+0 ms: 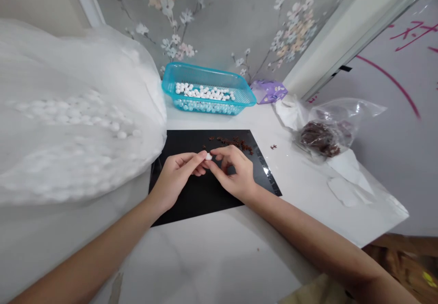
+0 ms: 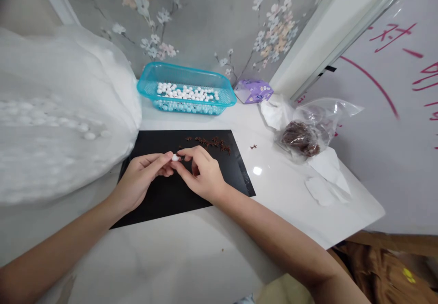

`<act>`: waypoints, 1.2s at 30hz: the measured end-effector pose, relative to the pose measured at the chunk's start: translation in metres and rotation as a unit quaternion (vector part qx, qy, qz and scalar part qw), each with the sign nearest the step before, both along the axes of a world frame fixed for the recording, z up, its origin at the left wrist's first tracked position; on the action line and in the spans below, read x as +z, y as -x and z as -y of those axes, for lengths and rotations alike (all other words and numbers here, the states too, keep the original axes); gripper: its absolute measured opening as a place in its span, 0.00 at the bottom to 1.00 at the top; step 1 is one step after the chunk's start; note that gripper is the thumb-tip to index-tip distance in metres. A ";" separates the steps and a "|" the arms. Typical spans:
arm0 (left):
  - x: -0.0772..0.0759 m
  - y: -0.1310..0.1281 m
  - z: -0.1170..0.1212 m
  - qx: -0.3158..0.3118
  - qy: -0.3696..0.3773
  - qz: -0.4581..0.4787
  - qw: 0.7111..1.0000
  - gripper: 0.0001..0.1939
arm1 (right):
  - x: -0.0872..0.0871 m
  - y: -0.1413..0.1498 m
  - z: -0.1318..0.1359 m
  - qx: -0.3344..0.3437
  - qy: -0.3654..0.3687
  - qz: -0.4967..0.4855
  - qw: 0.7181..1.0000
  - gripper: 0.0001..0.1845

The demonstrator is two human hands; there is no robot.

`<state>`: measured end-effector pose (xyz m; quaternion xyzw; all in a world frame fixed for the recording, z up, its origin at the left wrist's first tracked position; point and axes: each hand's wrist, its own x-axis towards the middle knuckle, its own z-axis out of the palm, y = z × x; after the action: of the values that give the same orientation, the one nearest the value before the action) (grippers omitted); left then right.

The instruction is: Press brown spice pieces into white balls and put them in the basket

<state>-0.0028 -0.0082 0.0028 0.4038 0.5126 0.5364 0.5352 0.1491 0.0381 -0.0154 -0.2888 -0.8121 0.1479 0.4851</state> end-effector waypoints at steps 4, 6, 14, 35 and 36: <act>0.000 -0.001 0.000 0.013 0.001 0.019 1.000 0.08 | 0.002 0.001 0.000 0.002 -0.008 0.011 1.000 0.11; 0.001 -0.002 0.000 0.016 0.002 0.017 1.000 0.08 | 0.002 0.000 0.001 0.003 -0.002 0.019 1.000 0.12; 0.001 -0.001 0.001 0.007 -0.002 0.002 1.000 0.11 | 0.002 0.001 -0.001 -0.014 -0.020 0.004 1.000 0.04; -0.002 -0.001 0.002 0.052 0.001 0.042 0.998 0.09 | 0.088 0.071 -0.118 -0.132 -0.121 0.113 0.977 0.14; -0.003 -0.001 0.002 0.051 -0.001 0.044 0.998 0.09 | 0.093 0.079 -0.100 -0.086 -0.147 0.141 0.975 0.13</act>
<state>-0.0021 -0.0103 0.0002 0.3539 0.5083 0.5804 0.5288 0.0704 0.1380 0.0775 -0.3009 -0.8572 -0.0570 0.4140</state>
